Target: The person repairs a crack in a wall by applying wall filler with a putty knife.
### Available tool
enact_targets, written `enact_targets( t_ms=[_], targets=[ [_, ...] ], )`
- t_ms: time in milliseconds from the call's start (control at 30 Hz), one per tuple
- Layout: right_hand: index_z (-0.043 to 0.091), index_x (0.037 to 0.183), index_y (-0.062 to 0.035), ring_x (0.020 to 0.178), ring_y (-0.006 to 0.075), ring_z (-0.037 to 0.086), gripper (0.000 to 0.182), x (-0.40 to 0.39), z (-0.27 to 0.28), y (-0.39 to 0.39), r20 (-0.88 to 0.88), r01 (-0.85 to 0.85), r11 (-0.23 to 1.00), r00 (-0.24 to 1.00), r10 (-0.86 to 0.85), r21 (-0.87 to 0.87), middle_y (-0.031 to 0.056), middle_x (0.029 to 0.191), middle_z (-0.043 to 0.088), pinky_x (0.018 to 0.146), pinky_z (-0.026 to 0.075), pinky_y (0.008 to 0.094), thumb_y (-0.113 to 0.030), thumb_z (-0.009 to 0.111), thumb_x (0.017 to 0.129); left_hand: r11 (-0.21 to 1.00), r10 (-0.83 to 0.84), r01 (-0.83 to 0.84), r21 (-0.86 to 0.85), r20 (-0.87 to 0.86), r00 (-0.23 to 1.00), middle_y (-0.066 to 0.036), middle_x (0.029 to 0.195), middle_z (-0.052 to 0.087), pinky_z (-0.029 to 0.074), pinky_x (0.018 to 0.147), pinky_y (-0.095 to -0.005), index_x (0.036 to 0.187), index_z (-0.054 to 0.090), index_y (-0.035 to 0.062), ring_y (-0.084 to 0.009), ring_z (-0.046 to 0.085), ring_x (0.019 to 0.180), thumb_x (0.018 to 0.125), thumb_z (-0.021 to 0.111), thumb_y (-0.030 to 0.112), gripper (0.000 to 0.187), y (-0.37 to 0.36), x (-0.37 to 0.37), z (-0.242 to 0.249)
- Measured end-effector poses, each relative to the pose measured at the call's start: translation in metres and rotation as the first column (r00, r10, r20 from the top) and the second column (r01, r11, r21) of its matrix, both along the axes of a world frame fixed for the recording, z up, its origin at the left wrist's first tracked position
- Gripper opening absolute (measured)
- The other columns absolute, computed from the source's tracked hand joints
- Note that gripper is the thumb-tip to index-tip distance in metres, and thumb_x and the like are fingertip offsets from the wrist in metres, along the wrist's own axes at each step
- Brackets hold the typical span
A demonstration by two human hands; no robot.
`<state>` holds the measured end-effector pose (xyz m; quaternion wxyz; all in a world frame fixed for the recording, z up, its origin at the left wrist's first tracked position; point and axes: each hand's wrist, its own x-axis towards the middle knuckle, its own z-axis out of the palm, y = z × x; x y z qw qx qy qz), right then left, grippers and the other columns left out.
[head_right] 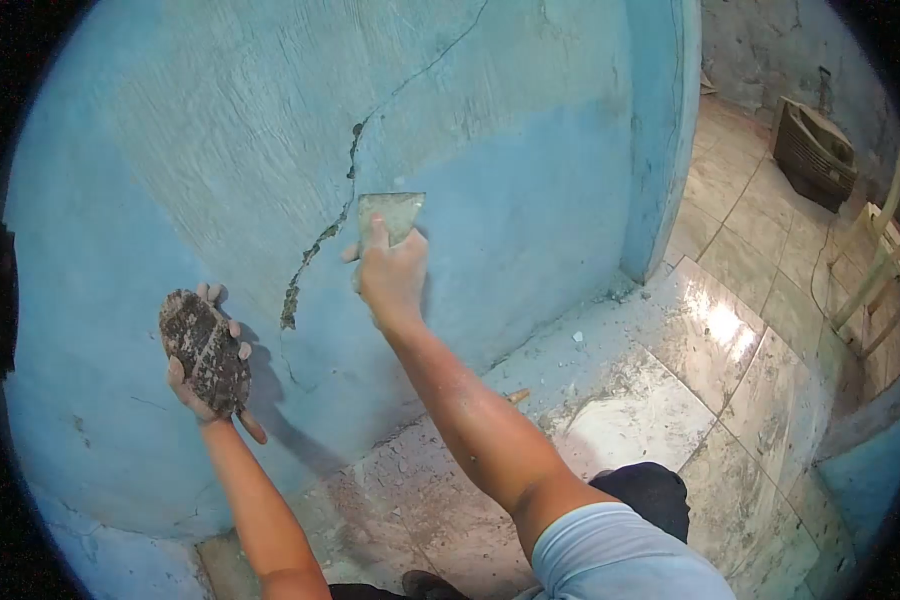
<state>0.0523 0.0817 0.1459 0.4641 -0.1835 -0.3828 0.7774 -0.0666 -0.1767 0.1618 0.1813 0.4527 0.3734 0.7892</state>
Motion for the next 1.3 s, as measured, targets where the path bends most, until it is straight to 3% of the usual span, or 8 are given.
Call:
enact_targets(
  t_ms=[600,767,900,1000,1100,1167,1233,1300],
  targets=[
    [0.069,0.107,0.0018,0.051,0.0174,0.063,0.026,-0.004,-0.014,0.015,0.179,0.024,0.941,0.980,-0.089,0.337,0.0124,0.072,0.073,0.049,0.047,0.0356,-0.020,0.055,0.110,0.999,-0.048,0.048,0.020,0.018,0.999,-0.024,0.163,0.037,0.057,0.075,-0.0467,0.166,0.026,-0.0049,-0.0311,0.062,0.109,0.084,0.084,0.046,0.113,0.001,-0.003,0.001],
    [0.064,0.113,0.0083,0.075,0.0388,0.075,0.028,-0.017,-0.007,-0.002,0.183,0.222,0.836,0.917,-0.353,0.502,0.0293,0.094,0.076,0.071,0.056,0.0494,-0.017,0.056,0.104,1.000,-0.010,0.010,0.001,0.005,1.000,-0.024,0.164,0.035,0.058,0.075,-0.0473,0.167,0.025,-0.0051,-0.0317,0.062,0.110,0.084,0.084,0.044,0.113,0.000,-0.001,0.001],
    [0.059,0.112,0.0001,0.053,0.0226,0.065,0.016,-0.001,0.025,-0.009,-0.028,-0.093,0.977,0.996,0.090,-0.193,0.0126,0.073,0.072,0.052,0.050,0.0405,-0.014,0.054,0.107,1.000,-0.014,0.014,-0.015,0.001,1.000,-0.024,0.165,0.035,0.059,0.075,-0.0464,0.166,0.025,-0.0054,-0.0311,0.062,0.109,0.084,0.083,0.043,0.112,0.002,-0.001,-0.002],
    [0.058,0.121,0.0043,0.065,0.0383,0.071,0.024,-0.015,0.005,0.008,0.083,0.004,0.960,0.996,-0.028,0.279,0.0237,0.087,0.073,0.059,0.053,0.0499,-0.013,0.054,0.104,1.000,-0.007,0.007,-0.021,0.020,1.000,-0.024,0.165,0.034,0.060,0.075,-0.0457,0.166,0.025,-0.0057,-0.0303,0.062,0.108,0.083,0.084,0.043,0.113,0.004,0.004,0.000],
    [0.056,0.123,0.0026,0.056,0.0263,0.065,0.024,-0.019,-0.009,-0.001,0.143,0.235,0.598,0.845,-0.515,0.767,0.0166,0.082,0.072,0.051,0.049,0.0448,-0.015,0.054,0.107,0.999,0.013,-0.012,-0.040,0.026,1.000,-0.023,0.165,0.035,0.060,0.075,-0.0448,0.167,0.024,-0.0059,-0.0291,0.062,0.108,0.082,0.085,0.043,0.115,0.005,0.007,0.001],
    [0.056,0.124,0.0020,0.057,0.0261,0.066,0.025,-0.006,-0.012,0.021,0.047,-0.144,0.980,0.989,0.139,0.135,0.0156,0.081,0.072,0.053,0.050,0.0451,-0.017,0.055,0.107,0.999,0.018,-0.017,-0.047,0.022,1.000,-0.023,0.165,0.035,0.061,0.075,-0.0442,0.167,0.024,-0.0058,-0.0283,0.062,0.108,0.082,0.085,0.044,0.116,0.004,0.006,0.002],
    [0.057,0.122,0.0020,0.061,0.0263,0.067,0.026,0.002,-0.002,0.025,-0.078,-0.365,0.927,0.930,0.359,-0.082,0.0153,0.080,0.073,0.058,0.052,0.0458,-0.018,0.057,0.106,0.997,0.057,-0.057,-0.059,0.010,0.998,-0.024,0.161,0.039,0.062,0.075,-0.0393,0.166,0.028,-0.0051,-0.0255,0.063,0.106,0.081,0.083,0.048,0.114,0.007,0.011,0.004],
    [0.059,0.119,0.0026,0.067,0.0268,0.070,0.026,0.015,0.012,0.018,0.090,-0.231,0.967,0.971,0.221,0.113,0.0155,0.079,0.074,0.065,0.054,0.0470,-0.019,0.059,0.105,0.993,0.076,-0.077,-0.093,-0.015,0.997,-0.023,0.158,0.043,0.063,0.076,-0.0362,0.165,0.030,-0.0046,-0.0232,0.064,0.106,0.081,0.082,0.051,0.114,0.008,0.014,0.006]
  ],
)
